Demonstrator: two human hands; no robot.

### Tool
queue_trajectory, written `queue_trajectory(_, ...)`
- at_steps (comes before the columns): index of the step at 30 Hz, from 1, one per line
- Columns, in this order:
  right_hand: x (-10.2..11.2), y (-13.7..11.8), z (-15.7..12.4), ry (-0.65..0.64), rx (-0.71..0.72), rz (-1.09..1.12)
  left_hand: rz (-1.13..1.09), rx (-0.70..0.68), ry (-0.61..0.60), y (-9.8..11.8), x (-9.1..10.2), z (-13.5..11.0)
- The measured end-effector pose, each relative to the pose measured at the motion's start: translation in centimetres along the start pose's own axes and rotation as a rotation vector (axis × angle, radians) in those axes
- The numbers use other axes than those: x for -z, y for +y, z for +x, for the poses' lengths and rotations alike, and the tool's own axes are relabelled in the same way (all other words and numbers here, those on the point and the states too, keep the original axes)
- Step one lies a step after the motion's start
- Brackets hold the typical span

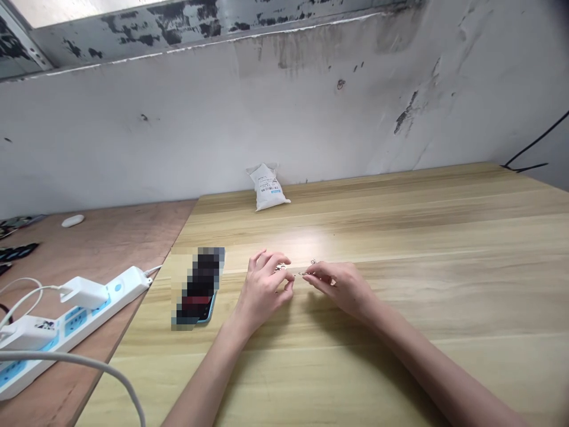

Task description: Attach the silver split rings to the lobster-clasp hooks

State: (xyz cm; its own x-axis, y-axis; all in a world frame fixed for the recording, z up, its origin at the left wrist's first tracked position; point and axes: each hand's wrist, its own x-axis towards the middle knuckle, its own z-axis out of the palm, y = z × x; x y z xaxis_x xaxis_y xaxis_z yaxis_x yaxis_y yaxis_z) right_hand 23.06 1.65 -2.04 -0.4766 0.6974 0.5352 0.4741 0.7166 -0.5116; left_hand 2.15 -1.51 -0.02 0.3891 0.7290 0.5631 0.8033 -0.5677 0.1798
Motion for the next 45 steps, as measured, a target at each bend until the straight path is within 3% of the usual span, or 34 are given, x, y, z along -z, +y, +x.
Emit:
queue_trajectory(11, 0.47, 0.09, 0.07, -0.042, -0.005, 0.015, 0.018, -0.044, 0.012, 0.13, 0.31, 0.13)
queue_trajectory(22, 0.50, 0.26, 0.65, 0.042, 0.216, -0.164, 0.031, -0.059, -0.019, 0.33, 0.35, 0.08)
queue_trajectory(36, 0.78, -0.37, 0.57, -0.020, 0.195, -0.169, 0.061, -0.080, -0.030, 0.56, 0.20, 0.04)
queue_trajectory(45, 0.64, -0.46, 0.58, 0.021, 0.197, -0.191, 0.101, -0.093, -0.022, 0.51, 0.35, 0.21)
